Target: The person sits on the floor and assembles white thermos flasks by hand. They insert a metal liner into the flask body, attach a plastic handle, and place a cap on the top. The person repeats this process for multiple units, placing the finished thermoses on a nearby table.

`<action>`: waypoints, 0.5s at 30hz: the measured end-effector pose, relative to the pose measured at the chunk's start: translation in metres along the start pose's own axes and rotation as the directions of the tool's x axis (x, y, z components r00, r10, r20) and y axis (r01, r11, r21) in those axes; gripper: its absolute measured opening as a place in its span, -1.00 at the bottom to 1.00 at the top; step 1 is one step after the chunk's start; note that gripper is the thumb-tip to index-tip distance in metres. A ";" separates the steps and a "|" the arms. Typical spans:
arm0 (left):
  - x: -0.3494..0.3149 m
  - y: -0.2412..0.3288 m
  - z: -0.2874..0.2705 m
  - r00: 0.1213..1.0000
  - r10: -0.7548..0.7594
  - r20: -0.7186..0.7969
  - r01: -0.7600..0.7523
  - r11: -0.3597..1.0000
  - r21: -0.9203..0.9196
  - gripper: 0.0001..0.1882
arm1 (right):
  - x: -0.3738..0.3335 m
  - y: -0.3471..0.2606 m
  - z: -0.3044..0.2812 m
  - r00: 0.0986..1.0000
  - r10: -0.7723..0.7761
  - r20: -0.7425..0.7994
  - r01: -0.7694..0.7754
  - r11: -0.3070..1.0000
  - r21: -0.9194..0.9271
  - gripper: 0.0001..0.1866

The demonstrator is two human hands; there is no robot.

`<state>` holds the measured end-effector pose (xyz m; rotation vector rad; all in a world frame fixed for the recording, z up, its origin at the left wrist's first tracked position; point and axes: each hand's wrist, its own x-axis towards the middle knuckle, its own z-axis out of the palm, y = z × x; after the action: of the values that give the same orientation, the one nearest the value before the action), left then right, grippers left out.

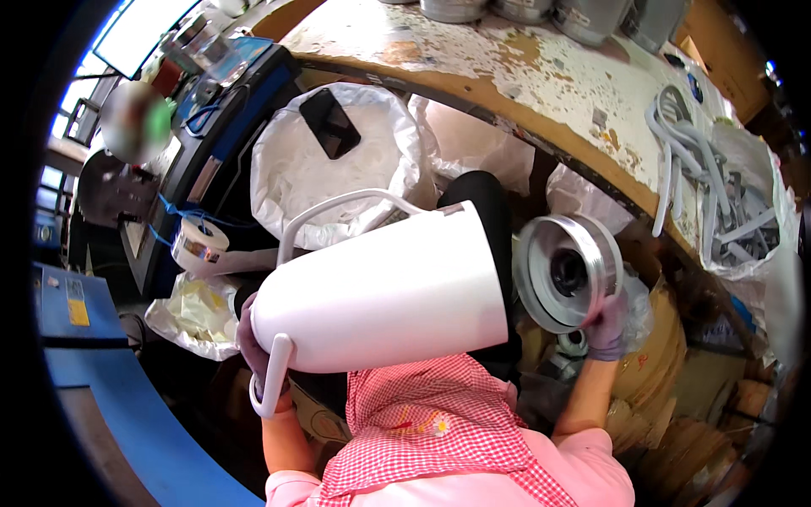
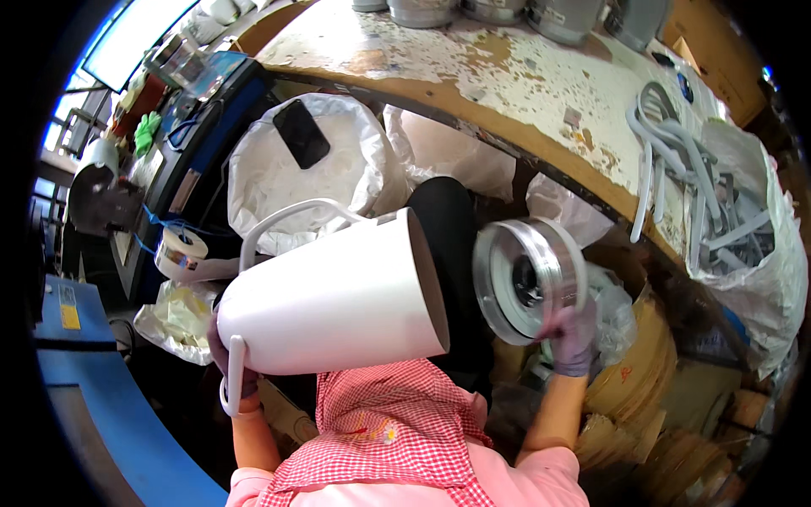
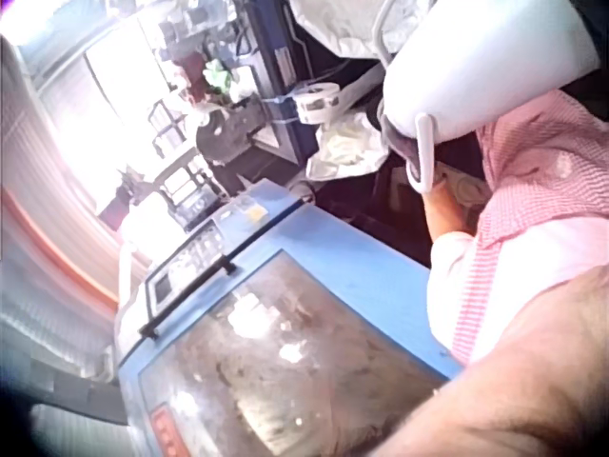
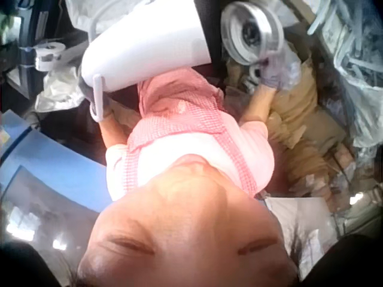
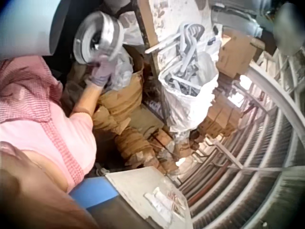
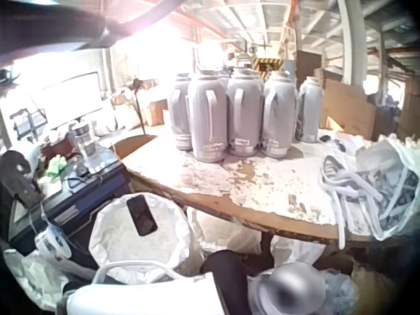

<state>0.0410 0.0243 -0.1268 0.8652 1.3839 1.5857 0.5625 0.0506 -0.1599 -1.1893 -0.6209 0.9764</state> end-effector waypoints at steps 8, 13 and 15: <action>-0.016 0.011 -0.016 0.954 0.260 0.146 -0.296 0.881 0.369 -0.56 | -0.021 -0.035 0.128 0.808 -0.219 0.547 0.399 0.886 -0.234 -0.42; -0.002 0.013 -0.029 0.944 0.099 0.316 -0.224 0.894 0.388 -0.59 | -0.025 -0.046 0.126 0.757 -0.259 0.599 0.432 0.887 -0.163 -0.44; 0.001 0.006 -0.032 0.985 0.099 0.144 -0.118 0.985 0.129 -0.59 | -0.016 -0.053 0.128 0.775 -0.184 0.605 0.320 0.939 -0.124 -0.45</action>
<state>0.0108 0.0114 -0.1259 1.1290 1.3794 1.4944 0.4637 0.0938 -0.0704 -0.9451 -1.3862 1.0596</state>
